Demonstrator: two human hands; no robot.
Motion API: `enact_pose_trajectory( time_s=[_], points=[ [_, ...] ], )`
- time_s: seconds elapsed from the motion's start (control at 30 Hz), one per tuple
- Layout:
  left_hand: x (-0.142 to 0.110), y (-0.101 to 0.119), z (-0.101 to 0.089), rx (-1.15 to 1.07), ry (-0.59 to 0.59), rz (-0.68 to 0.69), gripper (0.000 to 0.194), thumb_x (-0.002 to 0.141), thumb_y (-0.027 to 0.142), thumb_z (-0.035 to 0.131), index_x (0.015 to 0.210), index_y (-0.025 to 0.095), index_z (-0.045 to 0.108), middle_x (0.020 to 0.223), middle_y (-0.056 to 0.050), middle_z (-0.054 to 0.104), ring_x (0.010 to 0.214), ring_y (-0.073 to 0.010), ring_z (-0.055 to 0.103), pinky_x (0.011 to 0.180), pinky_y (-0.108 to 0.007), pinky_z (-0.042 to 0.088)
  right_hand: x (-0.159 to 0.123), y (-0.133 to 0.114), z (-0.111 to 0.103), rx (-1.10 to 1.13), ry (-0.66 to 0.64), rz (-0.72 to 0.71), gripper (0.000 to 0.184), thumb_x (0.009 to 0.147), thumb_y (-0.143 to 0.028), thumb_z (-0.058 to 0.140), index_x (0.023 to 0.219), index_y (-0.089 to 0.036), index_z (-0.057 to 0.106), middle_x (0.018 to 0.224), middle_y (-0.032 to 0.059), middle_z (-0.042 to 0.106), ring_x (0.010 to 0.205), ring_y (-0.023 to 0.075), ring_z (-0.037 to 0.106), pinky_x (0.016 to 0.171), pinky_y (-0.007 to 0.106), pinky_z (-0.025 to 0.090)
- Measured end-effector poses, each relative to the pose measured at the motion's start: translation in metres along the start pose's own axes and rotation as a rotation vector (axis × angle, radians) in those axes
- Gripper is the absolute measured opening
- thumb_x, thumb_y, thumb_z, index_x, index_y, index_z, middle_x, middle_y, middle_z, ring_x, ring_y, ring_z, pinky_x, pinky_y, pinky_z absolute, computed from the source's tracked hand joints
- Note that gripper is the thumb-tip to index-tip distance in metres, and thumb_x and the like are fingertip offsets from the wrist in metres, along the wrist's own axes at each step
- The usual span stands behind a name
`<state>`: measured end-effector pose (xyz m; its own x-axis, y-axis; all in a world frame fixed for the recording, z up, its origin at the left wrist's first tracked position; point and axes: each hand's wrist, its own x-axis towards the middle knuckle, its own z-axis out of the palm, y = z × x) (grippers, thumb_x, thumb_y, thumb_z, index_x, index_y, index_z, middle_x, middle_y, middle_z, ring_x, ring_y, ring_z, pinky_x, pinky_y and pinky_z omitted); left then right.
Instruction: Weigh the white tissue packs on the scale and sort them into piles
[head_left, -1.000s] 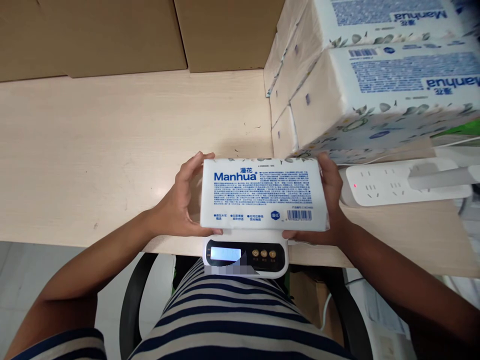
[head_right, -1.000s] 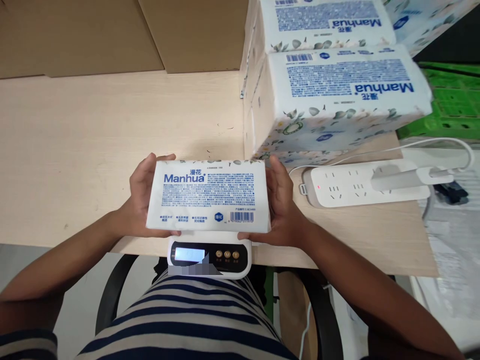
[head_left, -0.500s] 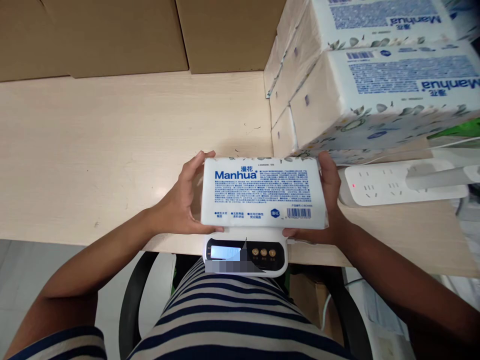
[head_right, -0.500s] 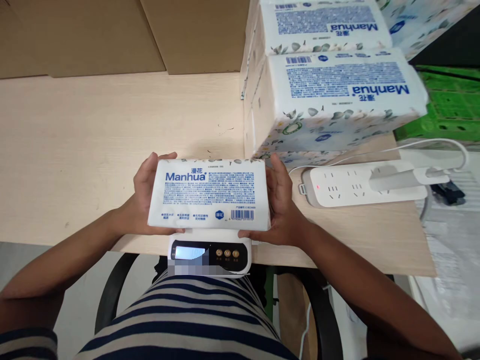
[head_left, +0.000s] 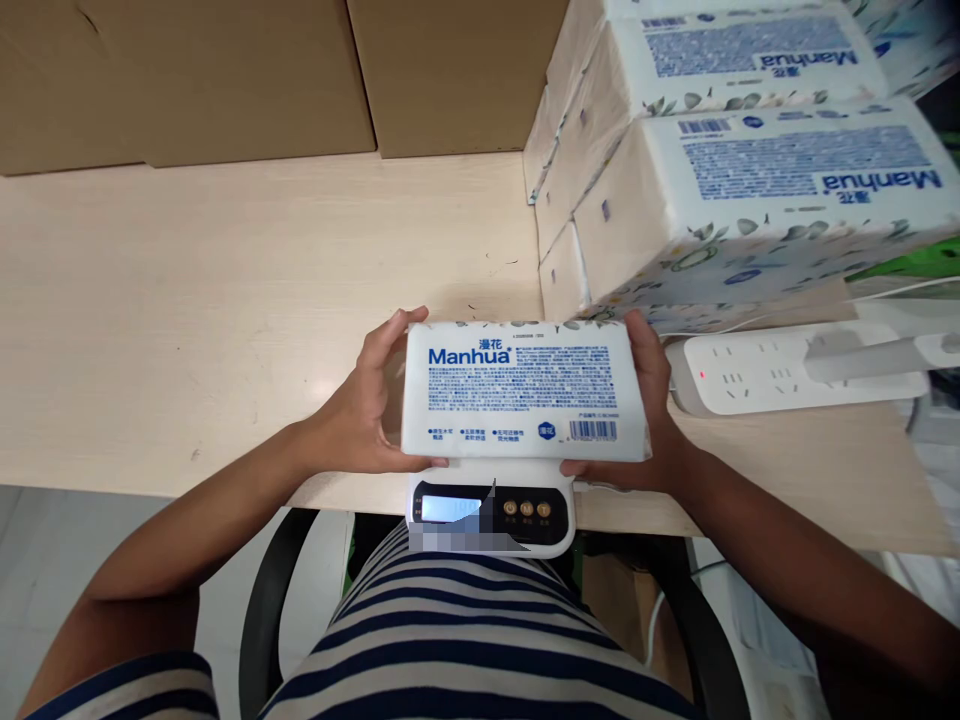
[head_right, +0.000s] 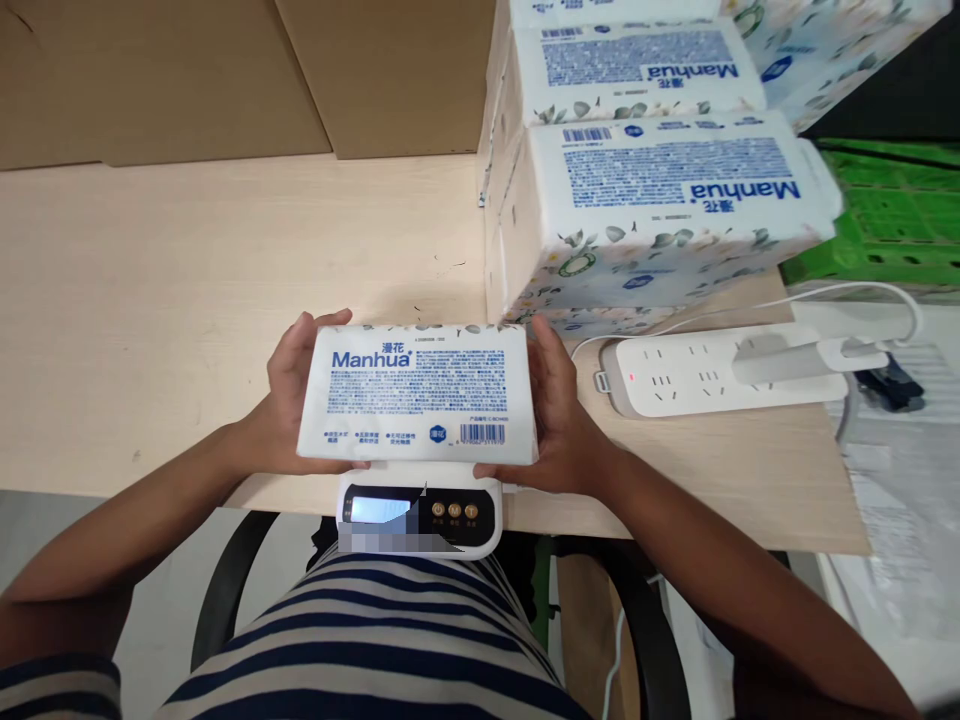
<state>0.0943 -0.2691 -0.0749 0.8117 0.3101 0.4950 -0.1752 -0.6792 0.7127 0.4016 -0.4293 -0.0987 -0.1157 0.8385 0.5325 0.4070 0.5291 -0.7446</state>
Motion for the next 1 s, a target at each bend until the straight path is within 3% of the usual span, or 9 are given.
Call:
enact_pose_trajectory(
  time_s=[0.2, 0.37, 0.57, 0.73, 1.0],
  points=[
    [0.001, 0.001, -0.001, -0.005, 0.006, -0.015, 0.146, 0.066, 0.046, 0.101, 0.172, 0.047, -0.001, 0.176, -0.008, 0.024, 0.160, -0.0438, 0.035, 0.125, -0.070, 0.044, 0.000, -0.005, 0.000, -0.005, -0.021, 0.006, 0.157, 0.055, -0.060, 0.103, 0.174, -0.041, 0.002, 0.173, 0.0082, 0.036, 0.154, 0.0360, 0.049, 0.127, 0.052, 0.044],
    [-0.001, -0.001, -0.002, 0.019, 0.034, -0.073, 0.151, 0.054, 0.066, 0.101, 0.169, 0.055, 0.003, 0.177, -0.005, 0.023, 0.162, -0.0461, 0.031, 0.123, -0.070, 0.046, 0.000, -0.012, 0.002, -0.023, -0.031, 0.062, 0.140, 0.073, -0.058, 0.094, 0.173, -0.042, -0.003, 0.177, 0.0041, 0.029, 0.159, 0.0321, 0.043, 0.131, 0.052, 0.039],
    [-0.003, -0.005, -0.001, 0.098, 0.081, -0.097, 0.150, 0.053, 0.078, 0.095, 0.169, 0.050, 0.004, 0.179, -0.009, 0.016, 0.162, -0.0507, 0.025, 0.121, -0.073, 0.044, 0.003, -0.016, 0.002, -0.014, -0.045, 0.084, 0.138, 0.075, -0.061, 0.092, 0.173, -0.044, -0.004, 0.175, 0.0047, 0.034, 0.156, 0.0341, 0.047, 0.130, 0.053, 0.042],
    [-0.003, -0.003, -0.001, 0.078, 0.069, -0.093, 0.149, 0.054, 0.076, 0.095, 0.169, 0.052, 0.004, 0.178, -0.008, 0.018, 0.163, -0.0500, 0.025, 0.121, -0.073, 0.044, 0.003, -0.016, 0.002, 0.021, -0.018, 0.104, 0.135, 0.073, -0.064, 0.092, 0.172, -0.049, 0.001, 0.173, -0.0006, 0.037, 0.155, 0.0338, 0.049, 0.129, 0.054, 0.044],
    [-0.006, -0.003, 0.003, 0.011, 0.143, -0.161, 0.144, 0.053, 0.075, 0.097, 0.168, 0.050, 0.013, 0.178, -0.008, 0.018, 0.162, -0.0508, 0.025, 0.121, -0.075, 0.042, 0.006, -0.018, 0.003, 0.036, 0.011, 0.070, 0.135, 0.071, -0.065, 0.093, 0.173, -0.044, 0.008, 0.168, 0.0032, 0.041, 0.153, 0.0333, 0.050, 0.130, 0.052, 0.042]
  ],
)
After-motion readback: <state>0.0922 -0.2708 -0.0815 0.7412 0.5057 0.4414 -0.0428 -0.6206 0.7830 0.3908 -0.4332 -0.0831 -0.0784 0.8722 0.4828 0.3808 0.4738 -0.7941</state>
